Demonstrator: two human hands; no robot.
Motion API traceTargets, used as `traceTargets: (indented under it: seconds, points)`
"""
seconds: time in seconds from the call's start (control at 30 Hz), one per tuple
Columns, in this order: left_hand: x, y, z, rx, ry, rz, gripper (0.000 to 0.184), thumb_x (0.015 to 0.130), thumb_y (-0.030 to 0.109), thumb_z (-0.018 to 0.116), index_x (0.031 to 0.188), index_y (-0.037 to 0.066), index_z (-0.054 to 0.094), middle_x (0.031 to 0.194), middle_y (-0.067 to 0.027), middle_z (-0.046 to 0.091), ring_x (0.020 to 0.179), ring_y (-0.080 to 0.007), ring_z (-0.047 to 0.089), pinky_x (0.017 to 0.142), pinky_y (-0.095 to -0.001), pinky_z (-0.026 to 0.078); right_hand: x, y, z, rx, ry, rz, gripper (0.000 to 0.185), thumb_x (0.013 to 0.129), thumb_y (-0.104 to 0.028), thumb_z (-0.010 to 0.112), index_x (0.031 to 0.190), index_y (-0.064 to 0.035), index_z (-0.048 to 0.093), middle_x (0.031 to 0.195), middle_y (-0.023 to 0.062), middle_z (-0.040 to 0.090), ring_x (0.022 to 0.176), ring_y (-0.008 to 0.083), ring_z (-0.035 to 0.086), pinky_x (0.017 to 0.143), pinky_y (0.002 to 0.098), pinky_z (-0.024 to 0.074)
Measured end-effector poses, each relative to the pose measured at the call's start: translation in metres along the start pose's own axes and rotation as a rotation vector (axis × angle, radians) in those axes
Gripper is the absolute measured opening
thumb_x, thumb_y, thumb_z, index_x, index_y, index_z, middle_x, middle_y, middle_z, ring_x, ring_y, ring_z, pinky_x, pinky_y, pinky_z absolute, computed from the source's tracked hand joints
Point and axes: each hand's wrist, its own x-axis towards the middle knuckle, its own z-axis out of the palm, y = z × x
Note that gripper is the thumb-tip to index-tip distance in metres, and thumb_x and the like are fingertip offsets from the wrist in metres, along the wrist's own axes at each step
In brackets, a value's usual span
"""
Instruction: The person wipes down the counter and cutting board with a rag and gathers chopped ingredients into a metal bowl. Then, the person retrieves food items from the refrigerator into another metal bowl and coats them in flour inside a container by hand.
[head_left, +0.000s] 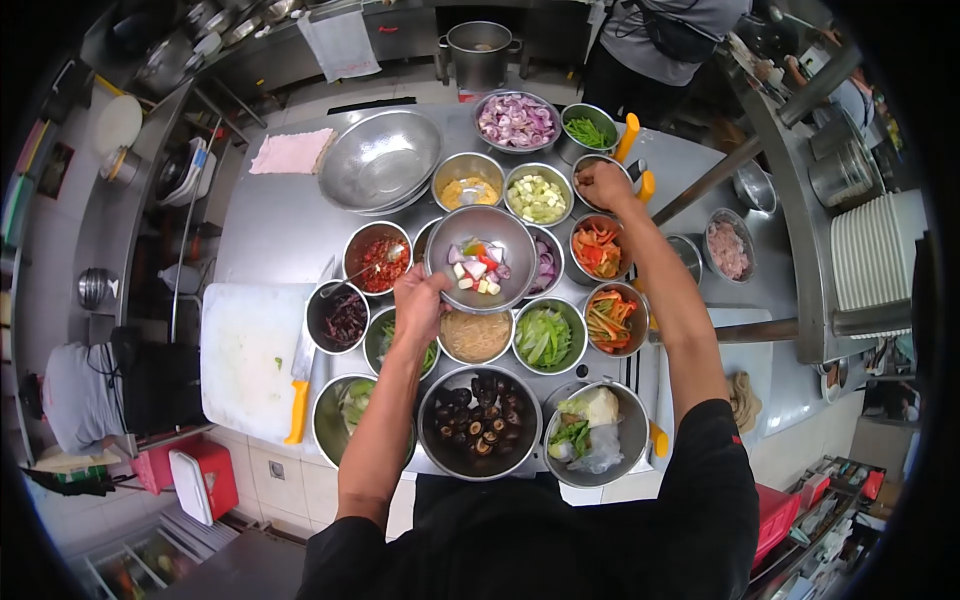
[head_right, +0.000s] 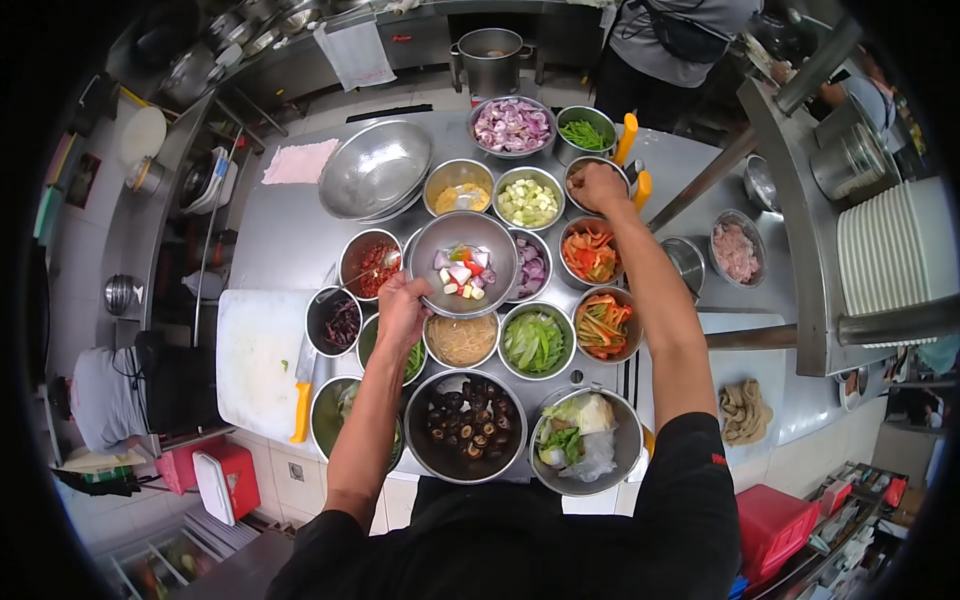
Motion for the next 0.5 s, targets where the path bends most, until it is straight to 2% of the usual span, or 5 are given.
traceTargets:
  seconds: [0.17, 0.23, 0.37, 0.47, 0.5]
  points:
    - [-0.004, 0.005, 0.009, 0.008, -0.015, -0.023, 0.009, 0.070, -0.006, 0.054, 0.073, 0.002, 0.056, 0.063, -0.0046, 0.058, 0.044, -0.0100, 0.050, 0.039, -0.0207, 0.040, 0.003, 0.011, 0.000, 0.131, -0.001, -0.086, 0.020, 0.065, -0.019, 0.071, 0.079, -0.0056, 0.066, 0.078, 0.0116, 0.066, 0.075, 0.0244, 0.064, 0.071, 0.0341, 0.0501]
    - [-0.003, 0.003, 0.010, 0.023, -0.003, -0.018, 0.006, 0.070, 0.000, 0.057, 0.073, 0.003, 0.060, 0.061, -0.0039, 0.060, 0.044, -0.0080, 0.049, 0.040, -0.0205, 0.038, 0.004, 0.017, 0.002, 0.139, 0.025, -0.134, 0.020, 0.065, -0.019, 0.070, 0.079, -0.0062, 0.065, 0.077, 0.0119, 0.066, 0.073, 0.0253, 0.064, 0.069, 0.0345, 0.0501]
    - [0.000, 0.004, 0.013, 0.002, -0.014, -0.039, 0.009, 0.070, -0.005, 0.054, 0.075, 0.002, 0.056, 0.063, -0.0043, 0.058, 0.043, -0.0095, 0.049, 0.039, -0.0209, 0.039, 0.006, 0.015, 0.008, 0.053, 0.089, -0.157, 0.020, 0.064, -0.018, 0.069, 0.080, -0.0070, 0.065, 0.077, 0.0130, 0.065, 0.072, 0.0281, 0.063, 0.068, 0.0361, 0.0500]
    - [0.001, 0.002, 0.013, 0.026, -0.007, -0.021, 0.008, 0.070, -0.003, 0.055, 0.075, 0.002, 0.058, 0.062, -0.0040, 0.058, 0.044, -0.0090, 0.049, 0.039, -0.0208, 0.038, 0.008, 0.017, 0.007, 0.063, 0.032, -0.176, 0.019, 0.065, -0.017, 0.067, 0.080, -0.0067, 0.065, 0.077, 0.0143, 0.065, 0.073, 0.0311, 0.062, 0.069, 0.0380, 0.0499]
    - [0.002, 0.000, 0.013, 0.034, -0.003, -0.014, 0.007, 0.070, -0.001, 0.056, 0.074, 0.003, 0.059, 0.062, -0.0036, 0.059, 0.044, -0.0083, 0.049, 0.040, -0.0206, 0.038, 0.007, 0.016, 0.006, 0.042, 0.025, -0.167, 0.018, 0.066, -0.016, 0.066, 0.081, -0.0079, 0.065, 0.082, 0.0151, 0.065, 0.077, 0.0320, 0.062, 0.072, 0.0387, 0.0498]
